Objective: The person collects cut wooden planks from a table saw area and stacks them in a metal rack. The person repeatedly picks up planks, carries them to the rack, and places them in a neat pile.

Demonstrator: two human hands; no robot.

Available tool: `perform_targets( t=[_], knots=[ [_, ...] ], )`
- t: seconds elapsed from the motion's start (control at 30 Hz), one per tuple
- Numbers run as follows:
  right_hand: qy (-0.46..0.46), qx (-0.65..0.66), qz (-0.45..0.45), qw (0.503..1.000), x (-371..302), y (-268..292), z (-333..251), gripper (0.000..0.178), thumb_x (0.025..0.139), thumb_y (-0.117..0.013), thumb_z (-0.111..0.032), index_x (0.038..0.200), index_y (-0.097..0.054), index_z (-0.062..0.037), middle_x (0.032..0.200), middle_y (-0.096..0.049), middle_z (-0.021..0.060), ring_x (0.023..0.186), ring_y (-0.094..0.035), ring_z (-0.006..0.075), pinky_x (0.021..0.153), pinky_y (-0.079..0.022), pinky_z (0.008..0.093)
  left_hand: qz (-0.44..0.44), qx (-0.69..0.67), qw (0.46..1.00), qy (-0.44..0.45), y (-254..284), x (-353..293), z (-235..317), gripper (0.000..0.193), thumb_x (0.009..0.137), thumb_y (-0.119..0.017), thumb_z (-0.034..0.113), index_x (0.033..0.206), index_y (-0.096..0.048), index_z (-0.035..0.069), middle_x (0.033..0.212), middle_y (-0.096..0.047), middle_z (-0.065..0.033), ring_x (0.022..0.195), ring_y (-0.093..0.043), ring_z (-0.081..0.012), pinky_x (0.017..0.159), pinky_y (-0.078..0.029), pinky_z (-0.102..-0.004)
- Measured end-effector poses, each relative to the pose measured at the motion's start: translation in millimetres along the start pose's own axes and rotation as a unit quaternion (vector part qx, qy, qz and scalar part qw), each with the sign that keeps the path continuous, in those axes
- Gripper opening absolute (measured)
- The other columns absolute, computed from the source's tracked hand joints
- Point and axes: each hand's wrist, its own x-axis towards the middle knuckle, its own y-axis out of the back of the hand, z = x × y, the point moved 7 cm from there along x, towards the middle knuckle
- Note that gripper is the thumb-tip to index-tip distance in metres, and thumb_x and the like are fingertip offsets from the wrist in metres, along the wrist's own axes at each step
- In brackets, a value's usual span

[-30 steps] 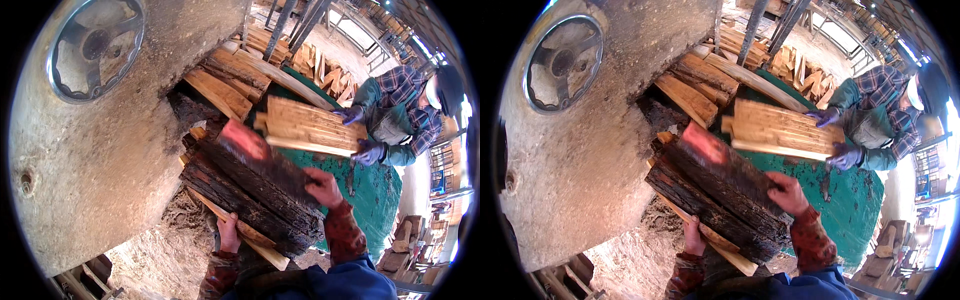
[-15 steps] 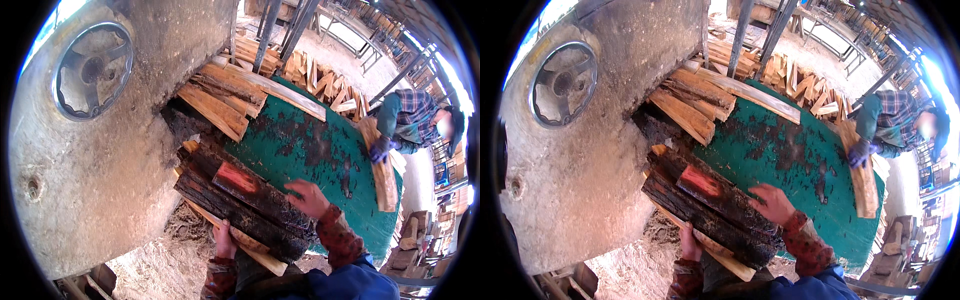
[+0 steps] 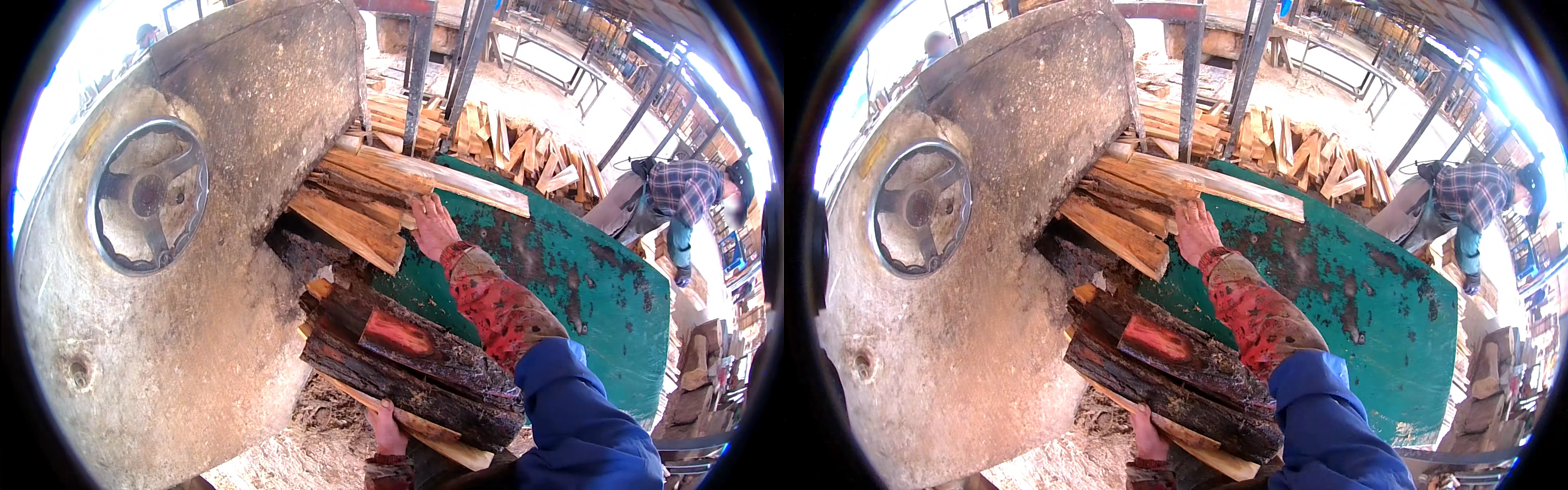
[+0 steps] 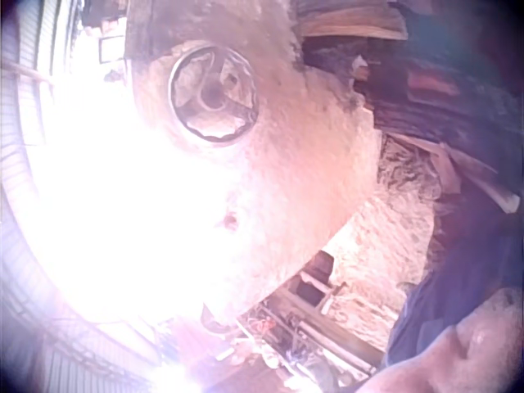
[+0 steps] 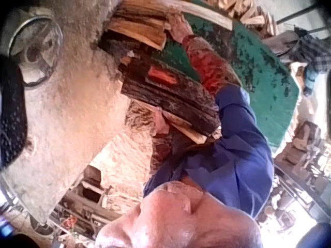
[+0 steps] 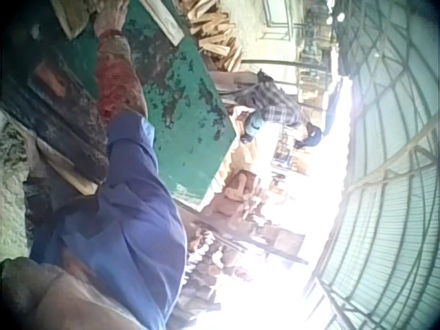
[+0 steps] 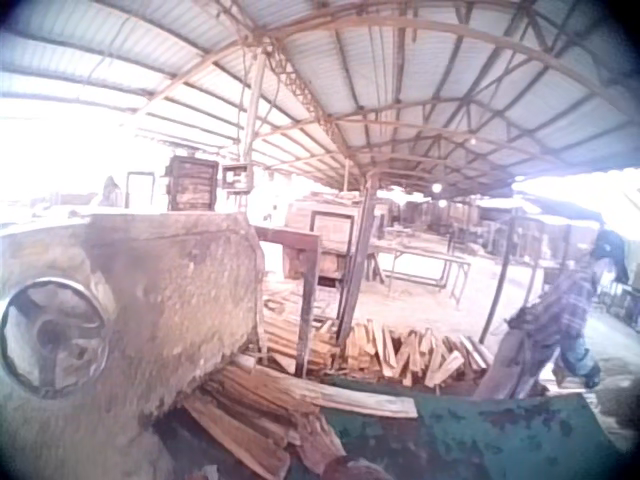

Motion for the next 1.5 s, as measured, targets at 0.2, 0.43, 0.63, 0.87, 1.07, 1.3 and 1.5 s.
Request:
perform_targets(
  t=[0.2, 0.43, 0.63, 0.87, 1.07, 1.3, 1.5],
  knots=[
    [0.058, -0.068, 0.049, 0.995, 2, -16, 5, 0.066, 0.072, -0.070, -0.014, 0.132, -0.045, -0.0003, 0.141, -0.034, 0.0175, 0.134, -0.030, 0.0400, 0.107, -0.035, 0.0473, -0.009, -0.015, 0.999, 0.036, -9, -4, 8, 0.060, 0.084, -0.065, 0.021, 0.132, -0.033, 0.007, 0.115, -0.046, -0.0071, 0.103, -0.049, -0.0223, 0.089, -0.047, -0.0399],
    [0.089, -0.057, 0.019, 0.994, 16, -10, -14, 0.054, 0.078, -0.057, -0.011, 0.129, -0.047, 0.0041, 0.138, -0.041, 0.0189, 0.132, -0.034, 0.0376, 0.106, -0.034, 0.0471, -0.059, -0.010, 0.997, -0.045, -16, 2, 15, 0.054, 0.086, -0.062, 0.026, 0.129, -0.038, 0.007, 0.113, -0.050, -0.0063, 0.102, -0.053, -0.0233, 0.089, -0.047, -0.0400],
    [0.042, -0.095, -0.059, 0.993, 34, -33, 4, 0.071, 0.080, -0.066, -0.024, 0.138, -0.037, 0.0056, 0.142, -0.041, 0.0204, 0.135, -0.032, 0.0383, 0.105, -0.034, 0.0461, -0.042, 0.004, 0.998, -0.046, -7, 11, 12, 0.051, 0.083, -0.066, 0.033, 0.120, -0.045, 0.005, 0.105, -0.053, -0.0051, 0.095, -0.055, -0.0219, 0.084, -0.049, -0.0387],
    [-0.052, 0.100, -0.116, 0.987, 40, -47, 16, 0.085, 0.075, -0.074, -0.026, 0.142, -0.029, 0.0000, 0.124, -0.053, 0.0217, 0.118, -0.050, 0.0364, 0.096, -0.041, 0.0459, -0.025, 0.036, 0.999, 0.001, -9, 4, 17, 0.047, 0.079, -0.067, 0.032, 0.112, -0.046, 0.005, 0.096, -0.049, -0.0027, 0.088, -0.053, -0.0197, 0.078, -0.049, -0.0380],
    [-0.056, 0.122, -0.149, 0.980, 75, -49, 4, 0.078, 0.070, -0.077, -0.026, 0.132, -0.037, -0.0025, 0.116, -0.054, 0.0246, 0.110, -0.055, 0.0400, 0.089, -0.047, 0.0468, -0.021, 0.025, 0.999, -0.035, -10, 2, 17, 0.049, 0.080, -0.067, 0.033, 0.115, -0.046, 0.005, 0.098, -0.049, -0.0037, 0.089, -0.053, -0.0197, 0.077, -0.049, -0.0371],
    [-0.062, 0.136, -0.131, 0.980, 73, -58, 10, 0.063, 0.068, -0.073, -0.026, 0.118, -0.043, -0.0025, 0.102, -0.060, 0.0244, 0.100, -0.058, 0.0425, 0.085, -0.048, 0.0476, -0.082, -0.010, 0.996, -0.012, -8, 13, 8, 0.080, 0.076, -0.073, 0.030, 0.139, -0.033, 0.001, 0.126, -0.050, -0.0095, 0.110, -0.052, -0.0239, 0.096, -0.044, -0.0371],
    [-0.077, 0.151, -0.162, 0.972, -7, -1, 71, 0.072, 0.067, -0.076, -0.027, 0.125, -0.042, -0.0035, 0.108, -0.062, 0.0239, 0.106, -0.059, 0.0402, 0.087, -0.048, 0.0459, -0.070, -0.026, 0.997, 0.013, -10, 10, 8, 0.079, 0.076, -0.073, 0.031, 0.138, -0.034, 0.001, 0.125, -0.050, -0.0101, 0.111, -0.052, -0.0245, 0.097, -0.044, -0.0382]
  ],
)
